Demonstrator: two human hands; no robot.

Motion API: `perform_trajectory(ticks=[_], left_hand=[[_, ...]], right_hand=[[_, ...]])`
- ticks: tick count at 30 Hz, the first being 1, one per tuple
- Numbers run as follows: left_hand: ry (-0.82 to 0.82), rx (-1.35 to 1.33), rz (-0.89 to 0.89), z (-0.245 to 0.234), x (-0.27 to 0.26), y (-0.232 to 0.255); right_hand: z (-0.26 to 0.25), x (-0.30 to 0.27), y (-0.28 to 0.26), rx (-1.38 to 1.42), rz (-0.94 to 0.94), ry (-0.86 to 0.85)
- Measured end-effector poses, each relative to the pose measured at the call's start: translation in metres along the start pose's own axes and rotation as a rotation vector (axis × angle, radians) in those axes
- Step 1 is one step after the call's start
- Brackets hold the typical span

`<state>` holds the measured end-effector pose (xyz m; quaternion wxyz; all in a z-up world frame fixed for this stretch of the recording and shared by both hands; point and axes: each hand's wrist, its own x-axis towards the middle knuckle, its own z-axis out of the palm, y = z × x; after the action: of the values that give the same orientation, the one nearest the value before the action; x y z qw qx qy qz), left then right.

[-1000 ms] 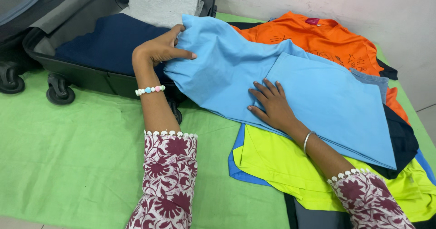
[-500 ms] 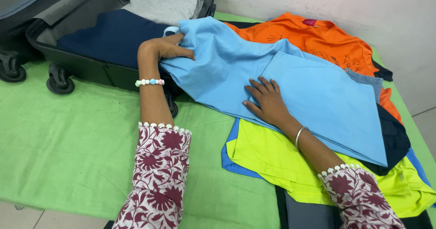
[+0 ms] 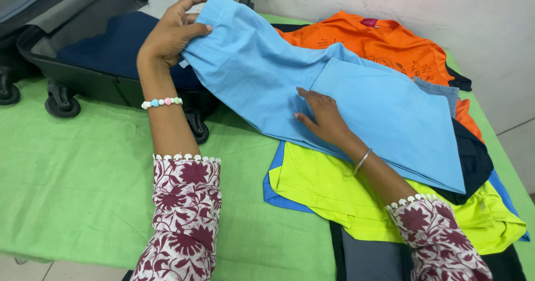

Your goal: The person folds a light blue pair of pants, an orange t-shirt, and a pair of jeans on a green surface, then places each folded item into an open suitcase. The person handles each garment one at a time, smoothing and folding them neatly before packing.

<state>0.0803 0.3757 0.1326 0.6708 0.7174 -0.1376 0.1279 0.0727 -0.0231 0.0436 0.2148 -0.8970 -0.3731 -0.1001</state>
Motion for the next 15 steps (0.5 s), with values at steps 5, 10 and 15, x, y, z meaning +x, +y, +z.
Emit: perform_trajectory(ticks=[5,10,15], left_hand=[[-0.112,-0.128,0.146,0.02,0.008,0.018],[-0.118,0.012,0.233,0.076,0.028,0.021],[-0.216,0.355,0.856,0.197,0.023,0.015]], right_hand=[[-0.054,0.016,-0.007,0.763,0.078,0.109],[-0.111,0.03,-0.019,0.953,-0.028,0.155],[-0.134,0.023,-0.026,0.846,-0.049,0.231]])
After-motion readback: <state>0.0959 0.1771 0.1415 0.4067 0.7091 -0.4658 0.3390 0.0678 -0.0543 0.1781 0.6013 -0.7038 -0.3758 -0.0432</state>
